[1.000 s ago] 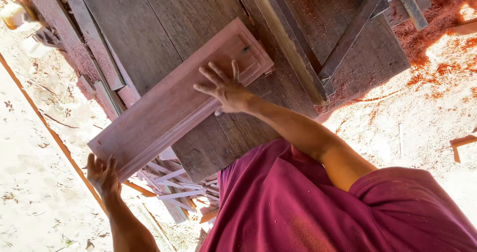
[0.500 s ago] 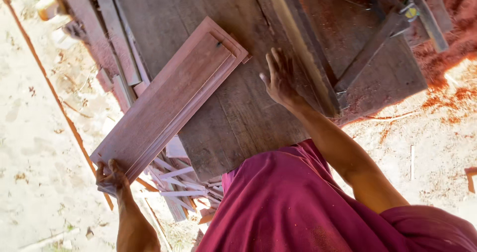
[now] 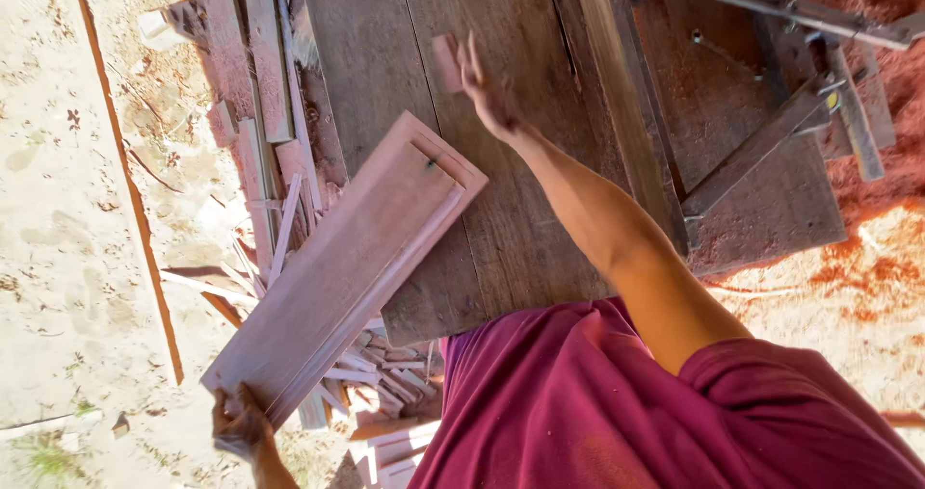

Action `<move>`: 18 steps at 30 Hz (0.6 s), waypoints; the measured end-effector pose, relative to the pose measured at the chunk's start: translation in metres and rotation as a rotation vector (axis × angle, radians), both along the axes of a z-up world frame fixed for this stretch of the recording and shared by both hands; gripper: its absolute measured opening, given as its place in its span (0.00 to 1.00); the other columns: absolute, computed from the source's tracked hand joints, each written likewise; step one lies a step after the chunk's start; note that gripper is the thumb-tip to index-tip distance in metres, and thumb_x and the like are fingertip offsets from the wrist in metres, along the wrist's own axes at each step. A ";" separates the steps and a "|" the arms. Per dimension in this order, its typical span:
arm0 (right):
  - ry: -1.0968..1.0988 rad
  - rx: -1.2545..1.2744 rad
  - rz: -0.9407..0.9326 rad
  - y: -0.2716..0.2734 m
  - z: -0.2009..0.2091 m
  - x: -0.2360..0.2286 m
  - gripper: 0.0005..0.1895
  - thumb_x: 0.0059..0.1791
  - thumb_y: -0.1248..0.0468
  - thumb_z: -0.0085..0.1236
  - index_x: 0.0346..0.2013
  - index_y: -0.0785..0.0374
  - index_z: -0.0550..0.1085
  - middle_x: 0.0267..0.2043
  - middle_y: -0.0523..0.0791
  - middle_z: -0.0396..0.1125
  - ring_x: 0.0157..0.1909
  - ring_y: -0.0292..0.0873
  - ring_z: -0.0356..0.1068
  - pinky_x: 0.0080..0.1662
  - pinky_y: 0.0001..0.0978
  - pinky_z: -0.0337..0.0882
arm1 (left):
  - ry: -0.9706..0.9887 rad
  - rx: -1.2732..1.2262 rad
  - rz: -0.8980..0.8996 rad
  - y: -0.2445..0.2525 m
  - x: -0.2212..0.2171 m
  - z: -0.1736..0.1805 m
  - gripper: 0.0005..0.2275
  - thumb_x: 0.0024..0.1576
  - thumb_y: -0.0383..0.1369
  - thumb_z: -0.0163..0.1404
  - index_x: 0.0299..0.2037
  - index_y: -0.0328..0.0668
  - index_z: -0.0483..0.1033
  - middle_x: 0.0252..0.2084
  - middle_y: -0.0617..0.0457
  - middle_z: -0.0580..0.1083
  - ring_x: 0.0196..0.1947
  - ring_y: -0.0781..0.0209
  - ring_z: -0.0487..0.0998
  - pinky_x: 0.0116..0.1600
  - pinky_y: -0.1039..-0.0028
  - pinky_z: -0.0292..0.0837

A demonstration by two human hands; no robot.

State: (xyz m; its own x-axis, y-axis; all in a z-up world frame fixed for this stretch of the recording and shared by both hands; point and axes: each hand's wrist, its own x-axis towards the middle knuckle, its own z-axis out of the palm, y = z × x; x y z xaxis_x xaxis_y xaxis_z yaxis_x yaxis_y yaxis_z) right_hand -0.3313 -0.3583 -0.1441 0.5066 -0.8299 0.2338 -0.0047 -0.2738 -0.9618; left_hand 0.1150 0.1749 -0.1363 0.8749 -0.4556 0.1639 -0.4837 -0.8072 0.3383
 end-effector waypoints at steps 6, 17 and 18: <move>0.053 -0.494 -0.058 0.047 0.122 0.038 0.34 0.61 0.47 0.49 0.73 0.63 0.51 0.61 0.69 0.63 0.59 0.65 0.75 0.54 0.56 0.84 | -0.149 -0.021 -0.226 -0.050 0.032 0.017 0.22 0.61 0.38 0.61 0.61 0.29 0.83 0.51 0.37 0.81 0.43 0.41 0.82 0.48 0.59 0.75; 1.090 -0.375 0.025 0.149 0.010 -0.064 0.40 0.53 0.38 0.49 0.78 0.36 0.51 0.83 0.51 0.34 0.82 0.62 0.35 0.65 0.88 0.38 | 0.237 0.041 -0.527 -0.257 -0.019 0.014 0.33 0.58 0.45 0.63 0.73 0.44 0.70 0.50 0.28 0.73 0.54 0.26 0.74 0.59 0.47 0.69; 1.098 -0.367 0.008 0.144 0.001 -0.069 0.40 0.53 0.38 0.49 0.78 0.36 0.51 0.83 0.51 0.34 0.82 0.62 0.35 0.65 0.88 0.38 | 0.240 0.040 -0.545 -0.270 -0.020 0.010 0.33 0.58 0.45 0.63 0.73 0.44 0.70 0.50 0.28 0.73 0.54 0.26 0.74 0.59 0.47 0.69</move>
